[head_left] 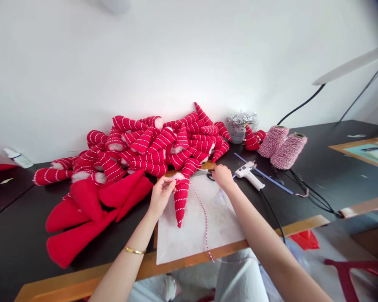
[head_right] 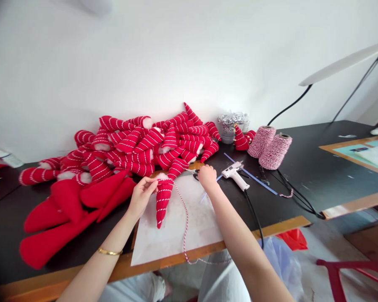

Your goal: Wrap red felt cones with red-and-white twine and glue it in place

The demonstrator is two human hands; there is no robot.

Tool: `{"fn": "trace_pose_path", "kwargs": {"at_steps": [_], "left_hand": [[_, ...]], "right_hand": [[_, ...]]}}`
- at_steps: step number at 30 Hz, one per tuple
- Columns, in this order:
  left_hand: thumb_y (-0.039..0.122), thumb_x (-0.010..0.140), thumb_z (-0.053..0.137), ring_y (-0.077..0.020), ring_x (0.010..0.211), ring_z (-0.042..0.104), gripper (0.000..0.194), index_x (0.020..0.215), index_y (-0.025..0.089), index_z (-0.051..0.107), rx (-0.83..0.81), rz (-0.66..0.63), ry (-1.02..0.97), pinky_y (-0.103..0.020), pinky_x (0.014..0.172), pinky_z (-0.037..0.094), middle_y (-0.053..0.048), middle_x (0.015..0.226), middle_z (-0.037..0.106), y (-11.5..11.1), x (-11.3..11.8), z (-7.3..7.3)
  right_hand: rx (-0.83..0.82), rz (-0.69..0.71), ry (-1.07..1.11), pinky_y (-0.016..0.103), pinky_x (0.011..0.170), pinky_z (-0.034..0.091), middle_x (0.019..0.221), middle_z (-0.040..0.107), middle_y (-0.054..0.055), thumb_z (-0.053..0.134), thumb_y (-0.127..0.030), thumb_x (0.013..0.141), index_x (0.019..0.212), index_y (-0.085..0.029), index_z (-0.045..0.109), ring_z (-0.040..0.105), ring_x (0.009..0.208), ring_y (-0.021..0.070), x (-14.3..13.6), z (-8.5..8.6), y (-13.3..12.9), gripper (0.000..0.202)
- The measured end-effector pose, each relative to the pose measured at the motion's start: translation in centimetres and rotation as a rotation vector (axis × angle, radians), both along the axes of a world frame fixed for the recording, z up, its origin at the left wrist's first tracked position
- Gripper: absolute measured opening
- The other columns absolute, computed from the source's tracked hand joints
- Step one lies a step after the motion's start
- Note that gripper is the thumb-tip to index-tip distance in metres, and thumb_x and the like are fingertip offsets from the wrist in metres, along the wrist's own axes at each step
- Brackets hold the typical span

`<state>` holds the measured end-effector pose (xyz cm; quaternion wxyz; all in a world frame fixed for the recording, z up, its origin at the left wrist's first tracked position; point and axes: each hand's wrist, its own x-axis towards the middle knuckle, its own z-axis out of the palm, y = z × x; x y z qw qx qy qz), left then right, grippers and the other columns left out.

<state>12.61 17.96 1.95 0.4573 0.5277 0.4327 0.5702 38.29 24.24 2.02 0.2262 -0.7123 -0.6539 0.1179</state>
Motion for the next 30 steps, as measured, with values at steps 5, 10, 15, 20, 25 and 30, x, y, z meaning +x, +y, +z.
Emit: {"fn": "trace_pose_path", "kwargs": {"at_steps": [5, 10, 15, 20, 25, 30], "left_hand": [[0.042, 0.074, 0.079, -0.0115, 0.059, 0.057, 0.03, 0.08, 0.018, 0.062, 0.035, 0.03, -0.038, -0.024, 0.061, 0.047, 0.003, 0.066, 0.064, 0.0, -0.2, -0.1], [0.04, 0.074, 0.079, -0.0116, 0.059, 0.057, 0.029, 0.08, 0.018, 0.061, 0.059, 0.065, -0.047, -0.024, 0.061, 0.047, 0.003, 0.065, 0.064, 0.1, -0.4, 0.0], [0.042, 0.074, 0.078, -0.0109, 0.058, 0.056, 0.03, 0.078, 0.019, 0.059, 0.089, 0.128, -0.086, -0.024, 0.06, 0.047, 0.004, 0.064, 0.063, 0.4, -0.7, -0.1], [0.043, 0.072, 0.08, -0.0111, 0.057, 0.057, 0.032, 0.077, 0.019, 0.059, 0.097, 0.164, -0.108, -0.024, 0.059, 0.047, 0.003, 0.064, 0.064, 0.5, -0.7, -0.2], [0.046, 0.072, 0.08, -0.0127, 0.059, 0.059, 0.034, 0.078, 0.019, 0.06, 0.092, 0.183, -0.098, -0.025, 0.06, 0.049, 0.001, 0.067, 0.067, 0.6, -0.8, -0.2], [0.046, 0.073, 0.079, -0.0123, 0.059, 0.058, 0.034, 0.078, 0.019, 0.06, 0.101, 0.209, -0.089, -0.025, 0.06, 0.048, 0.002, 0.067, 0.066, 0.6, -1.0, -0.4]], "right_hand": [[-0.086, 0.077, -0.08, 0.034, 0.09, 0.045, 0.113, 0.07, 0.016, 0.059, -0.005, 0.081, 0.101, -0.014, 0.077, 0.061, 0.111, 0.0305, 0.0, -0.1, 0.0, 0.028], [-0.146, 0.101, -0.03, 0.034, 0.078, 0.046, 0.092, 0.073, 0.017, 0.065, -0.008, 0.074, 0.085, -0.011, 0.076, 0.066, 0.095, 0.0308, 1.7, 0.5, -0.1, 0.016], [-0.146, 0.19, 0.186, 0.025, 0.059, 0.042, 0.071, 0.066, 0.005, 0.065, -0.02, 0.076, 0.08, -0.014, 0.068, 0.061, 0.065, 0.0175, 3.8, 2.6, -0.6, 0.008], [-0.206, 0.518, 0.849, 0.02, 0.042, 0.024, 0.07, 0.055, -0.001, 0.067, -0.063, 0.077, 0.08, -0.017, 0.056, 0.034, 0.045, 0.0052, -1.0, 3.4, -2.4, 0.048], [-0.716, 0.782, 1.128, 0.016, 0.039, 0.013, 0.067, 0.046, -0.005, 0.065, -0.08, 0.073, 0.082, -0.018, 0.048, 0.022, 0.046, 0.0032, -5.7, 2.9, -5.1, 0.065], [-0.826, 0.841, 1.002, 0.016, 0.038, 0.012, 0.064, 0.046, -0.005, 0.064, -0.084, 0.071, 0.081, -0.018, 0.047, 0.02, 0.045, 0.0027, -6.2, 2.8, -5.7, 0.069]]}}
